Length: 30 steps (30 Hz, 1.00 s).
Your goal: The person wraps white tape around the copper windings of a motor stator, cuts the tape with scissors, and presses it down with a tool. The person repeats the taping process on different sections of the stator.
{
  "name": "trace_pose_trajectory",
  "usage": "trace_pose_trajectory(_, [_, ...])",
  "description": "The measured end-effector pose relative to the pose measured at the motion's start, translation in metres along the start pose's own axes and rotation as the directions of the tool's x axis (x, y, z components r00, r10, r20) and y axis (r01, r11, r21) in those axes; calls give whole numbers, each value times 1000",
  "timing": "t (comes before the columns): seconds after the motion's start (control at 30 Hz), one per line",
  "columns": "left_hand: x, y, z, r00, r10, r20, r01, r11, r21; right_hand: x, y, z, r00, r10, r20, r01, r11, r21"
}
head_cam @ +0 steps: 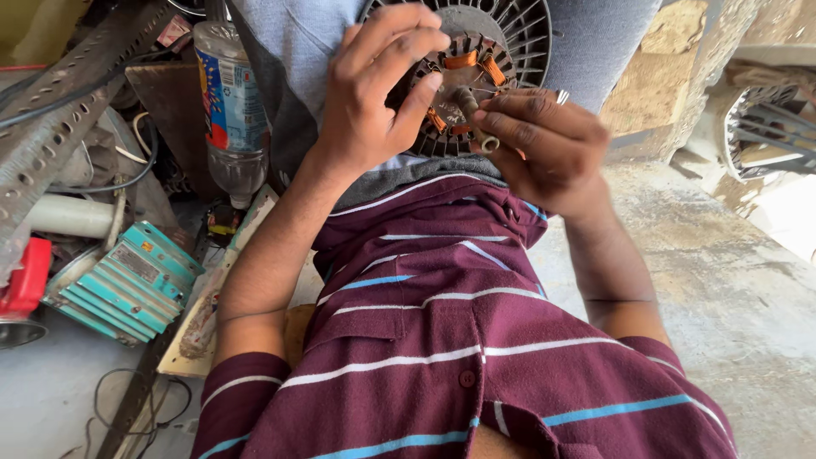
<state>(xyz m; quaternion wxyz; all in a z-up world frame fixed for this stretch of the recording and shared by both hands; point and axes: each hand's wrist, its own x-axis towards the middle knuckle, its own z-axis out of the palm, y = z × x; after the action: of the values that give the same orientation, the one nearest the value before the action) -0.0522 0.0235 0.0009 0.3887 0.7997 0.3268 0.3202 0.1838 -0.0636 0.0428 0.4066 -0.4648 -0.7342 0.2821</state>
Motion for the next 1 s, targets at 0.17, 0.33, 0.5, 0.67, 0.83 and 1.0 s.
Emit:
trace_pose_trajectory(0.17, [17, 5, -4, 983, 105, 148, -125, 983, 136, -11, 8, -37, 913, 279, -297, -242, 957, 158])
trace_pose_trajectory(0.33, [23, 4, -1, 936, 156, 316, -248, 929, 275, -6, 17, -53, 925, 361, -114, -357, 932, 57])
trace_pose_trajectory(0.5, [24, -5, -4, 925, 173, 339, -262, 935, 237, 1, 20, -5, 961, 277, -15, -274, 936, -223])
trace_pose_trajectory(0.67, [25, -18, -7, 961, 152, 232, -209, 947, 245, 5, 27, 14, 963, 266, -38, -267, 930, -255])
trace_pose_trajectory(0.83, [51, -19, -15, 984, 115, 137, -138, 974, 178, 20, 27, 6, 962, 275, 0, -269, 941, -204])
trace_pose_trajectory(1.0, [88, -22, -28, 976, 132, 175, -165, 968, 187, 20, 31, 3, 972, 230, 46, -211, 941, -263])
